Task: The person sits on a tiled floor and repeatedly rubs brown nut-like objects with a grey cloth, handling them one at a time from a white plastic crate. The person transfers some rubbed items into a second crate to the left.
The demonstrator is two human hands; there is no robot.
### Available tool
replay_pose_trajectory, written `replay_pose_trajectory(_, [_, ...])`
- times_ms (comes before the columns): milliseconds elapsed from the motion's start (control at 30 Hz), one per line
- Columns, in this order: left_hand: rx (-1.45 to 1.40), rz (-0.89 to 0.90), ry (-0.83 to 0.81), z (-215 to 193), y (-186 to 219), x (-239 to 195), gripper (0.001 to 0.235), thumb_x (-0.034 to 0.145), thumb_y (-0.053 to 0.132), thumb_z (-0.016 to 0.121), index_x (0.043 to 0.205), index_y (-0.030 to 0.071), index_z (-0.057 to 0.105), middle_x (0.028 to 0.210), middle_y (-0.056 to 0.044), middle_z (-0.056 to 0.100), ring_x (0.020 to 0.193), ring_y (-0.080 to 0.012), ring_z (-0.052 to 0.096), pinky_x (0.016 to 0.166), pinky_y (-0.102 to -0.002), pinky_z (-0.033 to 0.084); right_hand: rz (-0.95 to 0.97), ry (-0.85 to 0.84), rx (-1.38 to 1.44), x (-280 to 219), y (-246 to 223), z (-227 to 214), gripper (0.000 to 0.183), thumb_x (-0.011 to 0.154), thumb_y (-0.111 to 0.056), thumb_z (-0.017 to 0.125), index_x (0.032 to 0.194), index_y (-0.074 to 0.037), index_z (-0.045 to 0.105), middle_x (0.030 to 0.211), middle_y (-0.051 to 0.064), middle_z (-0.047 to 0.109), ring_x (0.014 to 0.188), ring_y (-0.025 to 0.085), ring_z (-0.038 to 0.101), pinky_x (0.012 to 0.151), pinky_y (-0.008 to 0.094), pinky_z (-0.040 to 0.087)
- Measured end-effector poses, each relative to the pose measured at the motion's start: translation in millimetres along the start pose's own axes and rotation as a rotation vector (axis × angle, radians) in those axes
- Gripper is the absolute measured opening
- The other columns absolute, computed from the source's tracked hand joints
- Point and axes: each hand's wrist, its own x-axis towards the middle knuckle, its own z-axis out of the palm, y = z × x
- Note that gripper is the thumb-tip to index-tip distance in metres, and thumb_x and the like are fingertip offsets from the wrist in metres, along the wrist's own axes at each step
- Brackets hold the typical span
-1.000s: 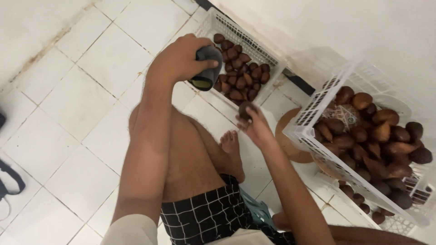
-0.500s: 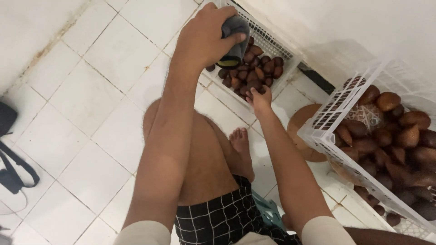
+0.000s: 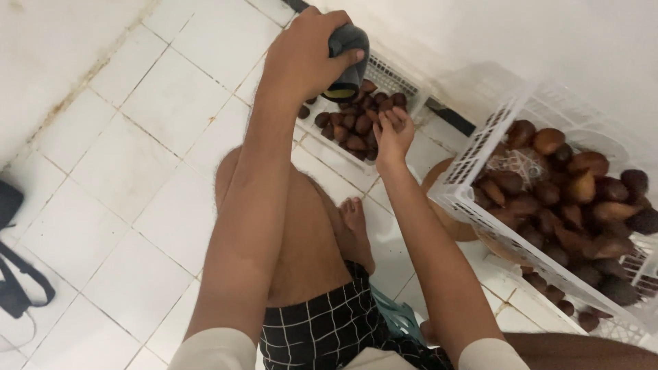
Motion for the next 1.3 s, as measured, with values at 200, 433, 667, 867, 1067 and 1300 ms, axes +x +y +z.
replay_pose_trajectory(200, [-0.048, -0.075, 0.453, 19, 9, 22, 0.041, 0.095, 0.034, 0.08, 0.131, 0.025, 0.063, 0.136, -0.009, 0.06, 0.116, -0.0402, 0.064, 0.074, -0.054, 0.056, -0.262, -0.059, 0.158, -39, -104, 32, 0.016, 0.101, -0.006, 0.059, 0.116, -0.011, 0.058, 0.127, 0.011, 0.061, 0.114, 0.028, 0.072, 0.092, 0.044, 0.066])
replay_pose_trajectory(433, [-0.129, -0.084, 0.349, 16, 83, 34, 0.038, 0.092, 0.036, 0.079, 0.124, 0.019, 0.067, 0.131, -0.015, 0.056, 0.098, -0.0425, 0.068, 0.064, -0.055, 0.057, -0.646, -0.337, 0.304, -50, -217, -14, 0.014, 0.103, -0.018, 0.058, 0.117, -0.016, 0.06, 0.118, 0.007, 0.066, 0.108, 0.027, 0.069, 0.089, 0.045, 0.057])
replay_pose_trajectory(667, [-0.229, 0.281, 0.299, 61, 144, 42, 0.049, 0.1, 0.035, 0.084, 0.137, 0.019, 0.055, 0.139, -0.016, 0.045, 0.113, -0.0452, 0.062, 0.081, -0.061, 0.063, -0.963, -0.307, 0.079, -28, -311, -138, 0.04, 0.064, 0.021, 0.029, 0.082, -0.012, 0.04, 0.077, 0.011, 0.043, 0.062, 0.019, 0.043, 0.049, 0.029, 0.028])
replay_pose_trajectory(867, [-0.225, 0.38, 0.127, 84, 201, 37, 0.042, 0.098, 0.035, 0.079, 0.127, 0.016, 0.055, 0.124, -0.016, 0.045, 0.093, -0.0443, 0.058, 0.066, -0.061, 0.059, -0.762, -0.222, -0.79, -49, -354, -273, 0.022, 0.05, 0.002, 0.023, 0.056, -0.005, 0.043, 0.051, 0.01, 0.044, 0.05, 0.016, 0.038, 0.048, 0.027, 0.023])
replay_pose_trajectory(1067, [-0.157, 0.407, -0.005, 97, 239, 25, 0.042, 0.096, 0.031, 0.08, 0.127, 0.016, 0.056, 0.127, -0.017, 0.045, 0.1, -0.0454, 0.058, 0.072, -0.062, 0.059, -0.62, -0.188, -1.485, -58, -358, -336, 0.037, 0.074, 0.012, 0.038, 0.091, -0.004, 0.067, 0.092, 0.012, 0.07, 0.088, 0.027, 0.065, 0.077, 0.037, 0.049])
replay_pose_trajectory(1300, [-0.125, 0.417, -0.062, 110, 254, 16, 0.042, 0.089, 0.026, 0.083, 0.121, 0.015, 0.059, 0.117, -0.015, 0.05, 0.092, -0.038, 0.06, 0.062, -0.05, 0.058, -0.854, -0.45, -2.002, -25, -315, -323, 0.051, 0.087, -0.027, 0.069, 0.134, -0.01, 0.061, 0.114, 0.021, 0.061, 0.092, 0.041, 0.064, 0.073, 0.053, 0.055])
